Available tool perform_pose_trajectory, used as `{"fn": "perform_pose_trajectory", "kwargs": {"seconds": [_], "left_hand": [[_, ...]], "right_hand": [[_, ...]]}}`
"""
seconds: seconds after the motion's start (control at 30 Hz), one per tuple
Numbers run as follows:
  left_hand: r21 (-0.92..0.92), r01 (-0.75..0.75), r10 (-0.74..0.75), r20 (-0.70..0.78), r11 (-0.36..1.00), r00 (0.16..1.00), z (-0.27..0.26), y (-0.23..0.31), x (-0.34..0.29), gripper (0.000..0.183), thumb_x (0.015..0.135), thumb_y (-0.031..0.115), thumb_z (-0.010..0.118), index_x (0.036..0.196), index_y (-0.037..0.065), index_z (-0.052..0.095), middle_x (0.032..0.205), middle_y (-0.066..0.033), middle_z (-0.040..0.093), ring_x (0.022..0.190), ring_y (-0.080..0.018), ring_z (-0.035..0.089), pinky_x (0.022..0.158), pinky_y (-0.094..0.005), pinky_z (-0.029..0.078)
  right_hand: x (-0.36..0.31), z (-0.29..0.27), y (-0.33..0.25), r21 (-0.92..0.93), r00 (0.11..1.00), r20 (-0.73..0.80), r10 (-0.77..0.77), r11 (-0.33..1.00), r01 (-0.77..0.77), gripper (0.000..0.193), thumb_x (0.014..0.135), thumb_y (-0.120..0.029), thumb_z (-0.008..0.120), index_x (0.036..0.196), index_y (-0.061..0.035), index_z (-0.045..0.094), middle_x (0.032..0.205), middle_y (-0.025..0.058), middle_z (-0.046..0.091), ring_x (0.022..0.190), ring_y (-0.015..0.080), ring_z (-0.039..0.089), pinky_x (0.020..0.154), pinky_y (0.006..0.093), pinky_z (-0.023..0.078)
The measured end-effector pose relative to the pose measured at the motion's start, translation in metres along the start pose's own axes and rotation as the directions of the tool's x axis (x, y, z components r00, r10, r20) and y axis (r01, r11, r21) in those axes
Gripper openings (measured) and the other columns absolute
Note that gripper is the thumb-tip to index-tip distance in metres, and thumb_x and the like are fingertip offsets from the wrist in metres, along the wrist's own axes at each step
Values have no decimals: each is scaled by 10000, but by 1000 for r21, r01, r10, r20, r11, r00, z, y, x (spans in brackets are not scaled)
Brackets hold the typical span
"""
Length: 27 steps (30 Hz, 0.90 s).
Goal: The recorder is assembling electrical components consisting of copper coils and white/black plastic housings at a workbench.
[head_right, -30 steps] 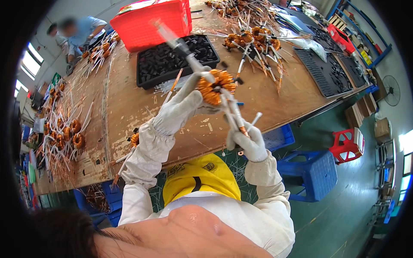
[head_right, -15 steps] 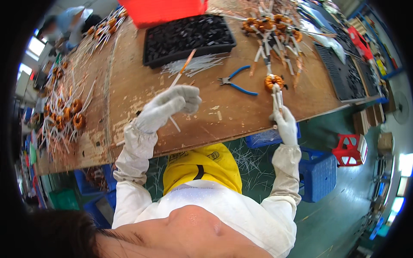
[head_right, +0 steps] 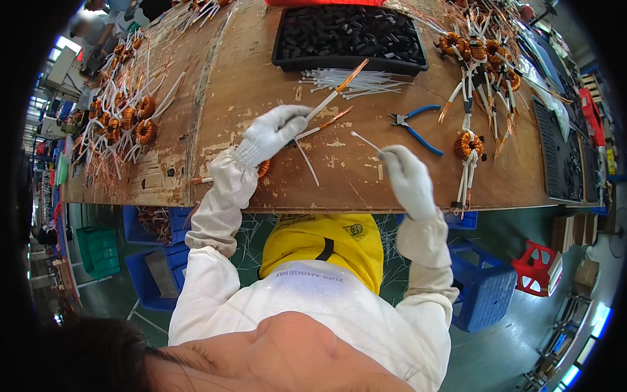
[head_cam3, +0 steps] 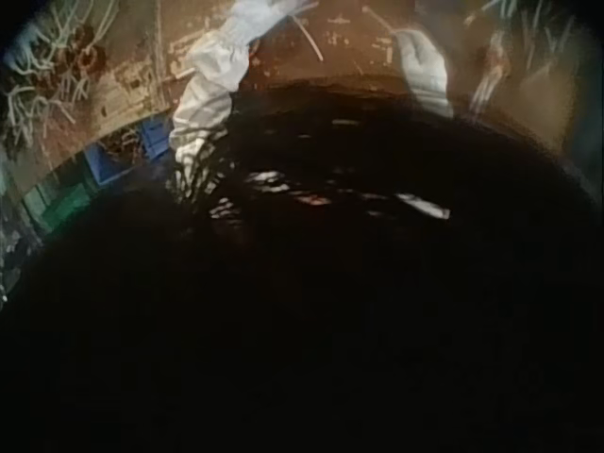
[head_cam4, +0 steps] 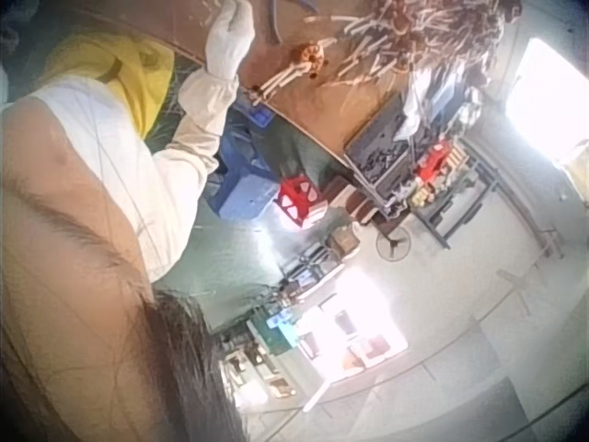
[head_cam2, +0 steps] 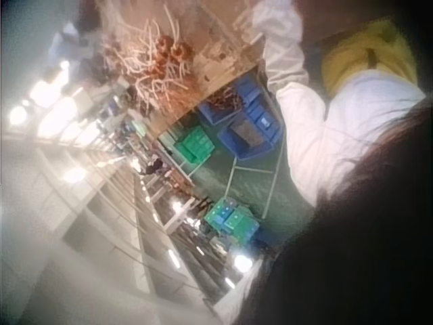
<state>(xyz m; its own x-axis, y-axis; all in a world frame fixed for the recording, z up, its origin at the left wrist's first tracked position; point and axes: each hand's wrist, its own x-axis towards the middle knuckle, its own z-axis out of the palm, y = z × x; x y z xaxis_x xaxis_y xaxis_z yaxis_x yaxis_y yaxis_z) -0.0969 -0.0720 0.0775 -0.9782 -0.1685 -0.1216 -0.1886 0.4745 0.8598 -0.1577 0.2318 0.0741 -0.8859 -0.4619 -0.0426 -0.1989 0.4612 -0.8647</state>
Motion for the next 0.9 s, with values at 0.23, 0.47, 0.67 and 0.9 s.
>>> {"fn": "perform_pose_trajectory", "kwargs": {"seconds": [0.23,0.47,0.67,0.9], "left_hand": [[-201,63,-44,95,978,994,4,-30,9,333,1037,277,563,1253,38,649,1094,-31,707,984,-103,610,923,-253,479],[-334,71,-68,20,940,997,8,-35,14,322,1048,276,521,1280,81,628,1087,-30,704,915,-86,637,804,-255,537],[-504,182,-164,80,844,983,2,-26,12,233,1028,252,586,1168,84,664,1003,13,681,855,-39,577,745,-190,471],[-445,189,-185,53,876,981,5,-29,17,237,1020,246,602,1180,81,664,1024,13,694,902,-55,620,782,-212,504]], "right_hand": [[41,50,8,-56,994,106,24,998,-18,242,1006,-214,567,1080,-20,692,826,140,716,741,249,691,696,341,528],[61,83,-7,-2,980,191,-54,998,56,252,999,-211,564,1077,-5,687,853,187,709,774,310,699,712,379,531],[61,86,-15,76,989,146,-13,997,2,220,985,-187,589,1076,-9,679,906,193,702,818,334,691,741,387,532],[66,99,-3,-35,963,-15,-270,963,269,192,958,-177,624,1084,-43,677,981,169,693,898,360,679,790,395,534]]}}
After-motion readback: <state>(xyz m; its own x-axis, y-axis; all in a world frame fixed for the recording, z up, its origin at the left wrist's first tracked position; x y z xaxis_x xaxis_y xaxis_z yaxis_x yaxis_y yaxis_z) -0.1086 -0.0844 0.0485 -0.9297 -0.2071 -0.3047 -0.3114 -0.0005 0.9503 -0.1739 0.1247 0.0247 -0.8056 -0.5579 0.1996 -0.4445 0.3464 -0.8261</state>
